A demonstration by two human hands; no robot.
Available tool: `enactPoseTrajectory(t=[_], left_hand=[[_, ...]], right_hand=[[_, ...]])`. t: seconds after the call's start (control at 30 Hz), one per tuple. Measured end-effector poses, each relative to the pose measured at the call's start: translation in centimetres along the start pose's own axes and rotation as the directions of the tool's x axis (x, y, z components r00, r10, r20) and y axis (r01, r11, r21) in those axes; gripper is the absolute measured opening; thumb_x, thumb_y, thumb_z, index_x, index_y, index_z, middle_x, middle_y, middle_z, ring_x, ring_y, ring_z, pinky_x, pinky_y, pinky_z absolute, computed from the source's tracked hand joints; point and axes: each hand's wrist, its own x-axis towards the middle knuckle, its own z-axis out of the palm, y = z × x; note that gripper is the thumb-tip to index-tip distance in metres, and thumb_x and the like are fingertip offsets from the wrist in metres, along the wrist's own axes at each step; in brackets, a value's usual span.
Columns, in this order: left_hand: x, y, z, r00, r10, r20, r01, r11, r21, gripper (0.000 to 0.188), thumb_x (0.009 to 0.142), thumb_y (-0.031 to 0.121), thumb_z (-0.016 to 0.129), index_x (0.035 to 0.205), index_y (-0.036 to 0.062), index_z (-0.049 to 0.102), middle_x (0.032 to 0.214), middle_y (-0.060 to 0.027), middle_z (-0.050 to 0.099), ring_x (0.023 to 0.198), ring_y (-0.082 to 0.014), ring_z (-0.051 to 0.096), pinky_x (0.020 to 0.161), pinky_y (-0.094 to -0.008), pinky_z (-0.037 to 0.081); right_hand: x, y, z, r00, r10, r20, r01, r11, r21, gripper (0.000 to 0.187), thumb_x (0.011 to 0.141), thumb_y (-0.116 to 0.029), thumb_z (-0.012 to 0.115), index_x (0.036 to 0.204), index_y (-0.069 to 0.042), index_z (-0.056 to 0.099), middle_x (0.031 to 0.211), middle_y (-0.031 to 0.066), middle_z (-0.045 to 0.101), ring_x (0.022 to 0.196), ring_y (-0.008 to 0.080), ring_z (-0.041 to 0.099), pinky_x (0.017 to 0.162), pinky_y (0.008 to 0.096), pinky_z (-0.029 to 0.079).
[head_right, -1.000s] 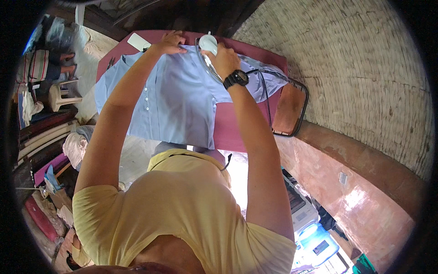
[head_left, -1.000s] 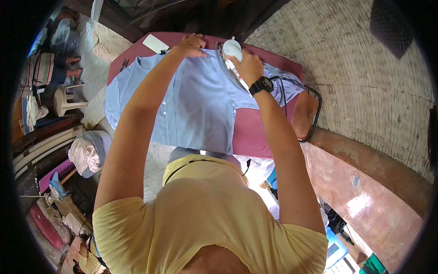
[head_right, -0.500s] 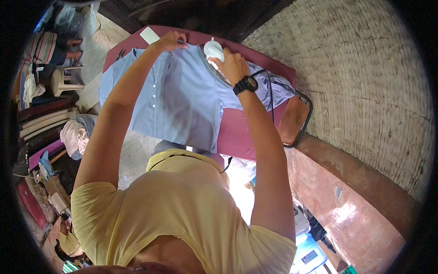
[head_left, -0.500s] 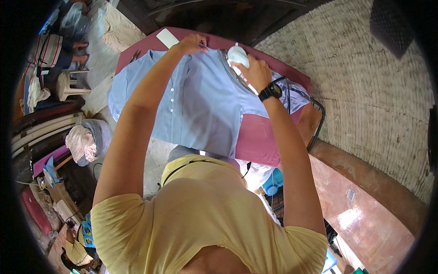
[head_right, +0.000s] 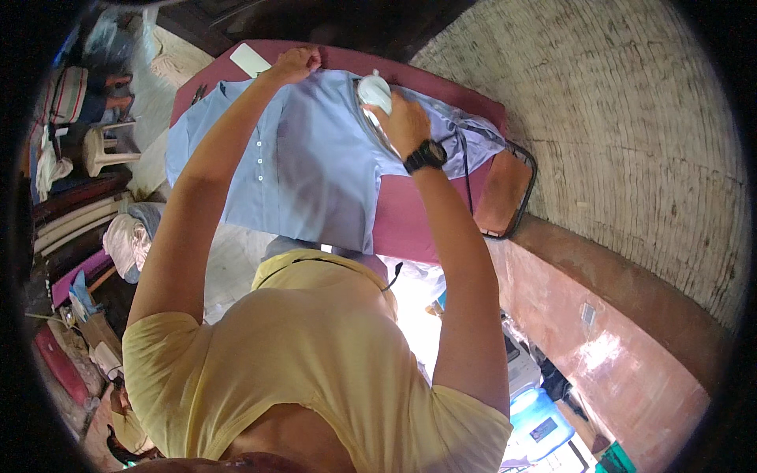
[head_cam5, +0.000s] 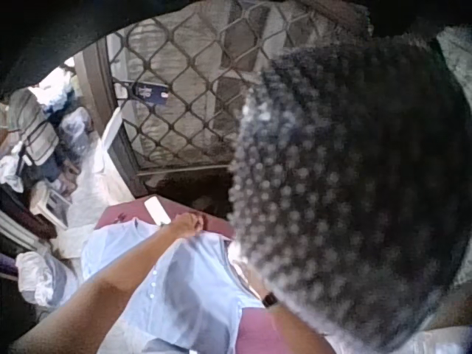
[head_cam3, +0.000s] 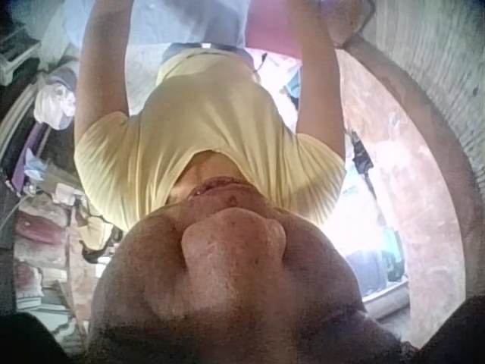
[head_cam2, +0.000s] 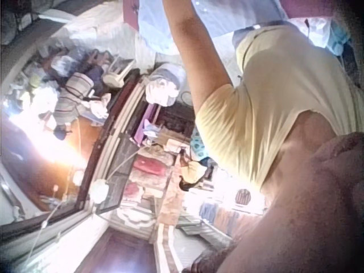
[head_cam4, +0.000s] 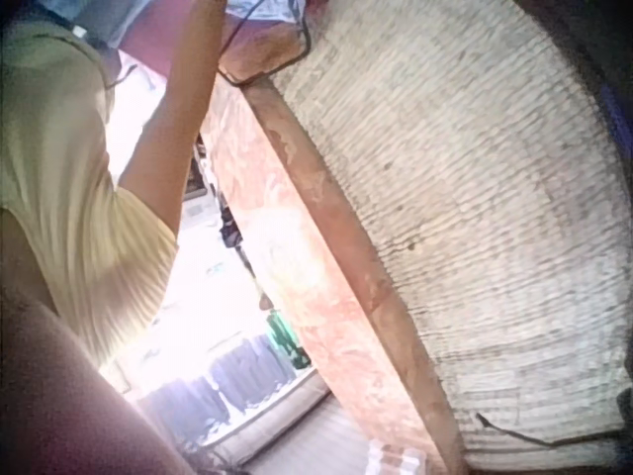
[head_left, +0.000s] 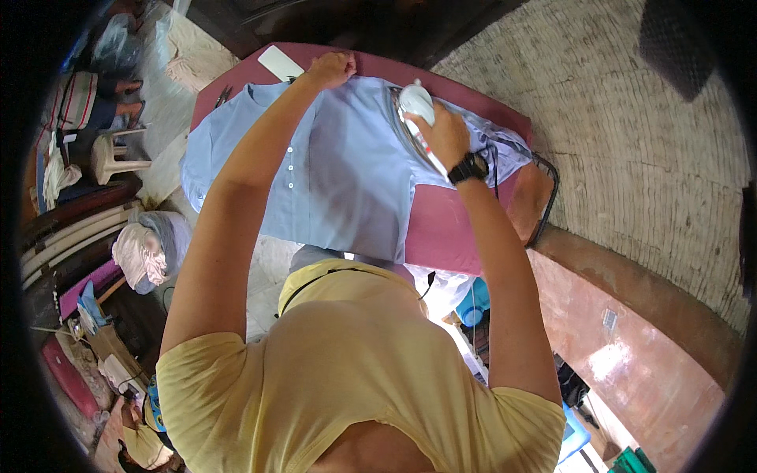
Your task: The person irons a light blue shirt on an ironing board, using an iron to press the front panels, collar, and sleeves. The person periodically repositions the shirt to reach different sections.
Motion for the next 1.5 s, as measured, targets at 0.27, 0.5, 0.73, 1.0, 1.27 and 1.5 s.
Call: enactPoseTrajectory(t=[0.27,0.5,0.73,1.0,1.27,1.5], left_hand=[[-0.4,5.5,-0.7,0.997,0.032,0.064,-0.031,0.999,-0.018,0.034,0.070,0.056,0.079,0.088,0.0280,0.071,0.112,-0.0032,0.056,0.121,-0.0287,0.049,0.099,-0.0581,0.035],[0.2,4.4,-0.1,0.998,0.025,0.062,-0.023,0.999,-0.035,0.034,0.068,0.055,0.080,0.088,0.0282,0.072,0.109,-0.0001,0.056,0.120,-0.0259,0.049,0.098,-0.0546,0.035],[0.1,4.7,-0.5,0.996,-0.015,0.082,0.018,0.999,-0.028,0.033,0.069,0.053,0.079,0.090,0.0279,0.072,0.110,0.0033,0.056,0.122,-0.0233,0.048,0.099,-0.0534,0.034],[0.1,5.4,-0.4,0.996,-0.025,0.084,0.030,0.998,-0.058,0.033,0.070,0.053,0.079,0.089,0.0272,0.072,0.107,0.0025,0.056,0.118,-0.0204,0.050,0.101,-0.0499,0.032],[-1.2,5.4,-0.2,0.994,0.031,-0.108,-0.043,0.993,-0.108,0.033,0.075,0.048,0.078,0.088,0.0190,0.071,0.099,-0.0007,0.060,0.094,-0.0177,0.060,0.087,-0.0471,0.043],[-10.6,13.1,-0.7,0.770,0.446,-0.456,-0.443,0.888,0.122,0.030,0.089,0.028,0.066,0.114,0.0118,0.060,0.106,-0.0099,0.060,0.100,-0.0326,0.057,0.092,-0.0428,0.043]], right_hand=[[-16.8,7.1,-2.3,0.987,0.156,0.046,-0.153,0.987,-0.058,0.053,0.087,-0.052,0.065,0.097,0.000,0.058,0.079,0.0268,0.067,0.073,0.0463,0.065,0.063,0.0533,0.052],[-7.3,4.8,-1.5,0.898,0.367,-0.244,-0.377,0.926,0.004,0.055,0.088,-0.052,0.064,0.097,0.002,0.062,0.079,0.0275,0.066,0.076,0.0457,0.066,0.063,0.0527,0.051],[-1.1,3.3,-1.6,0.941,0.273,-0.200,-0.294,0.952,-0.087,0.060,0.086,-0.058,0.063,0.093,0.001,0.061,0.077,0.0277,0.066,0.076,0.0450,0.067,0.064,0.0528,0.053],[-2.7,3.9,-1.7,0.938,0.283,-0.202,-0.299,0.953,-0.054,0.061,0.082,-0.060,0.066,0.090,0.000,0.063,0.075,0.0274,0.066,0.077,0.0456,0.067,0.065,0.0530,0.052],[-10.8,3.2,-2.5,0.925,0.369,-0.094,-0.362,0.928,0.082,0.057,0.086,-0.058,0.062,0.104,-0.003,0.065,0.075,0.0222,0.068,0.077,0.0451,0.067,0.071,0.0518,0.052],[-23.1,14.4,-9.0,0.746,0.662,-0.073,-0.589,0.707,0.393,0.061,0.087,-0.039,0.073,0.133,-0.004,0.053,0.086,0.0167,0.071,0.074,0.0314,0.069,0.065,0.0395,0.054]])
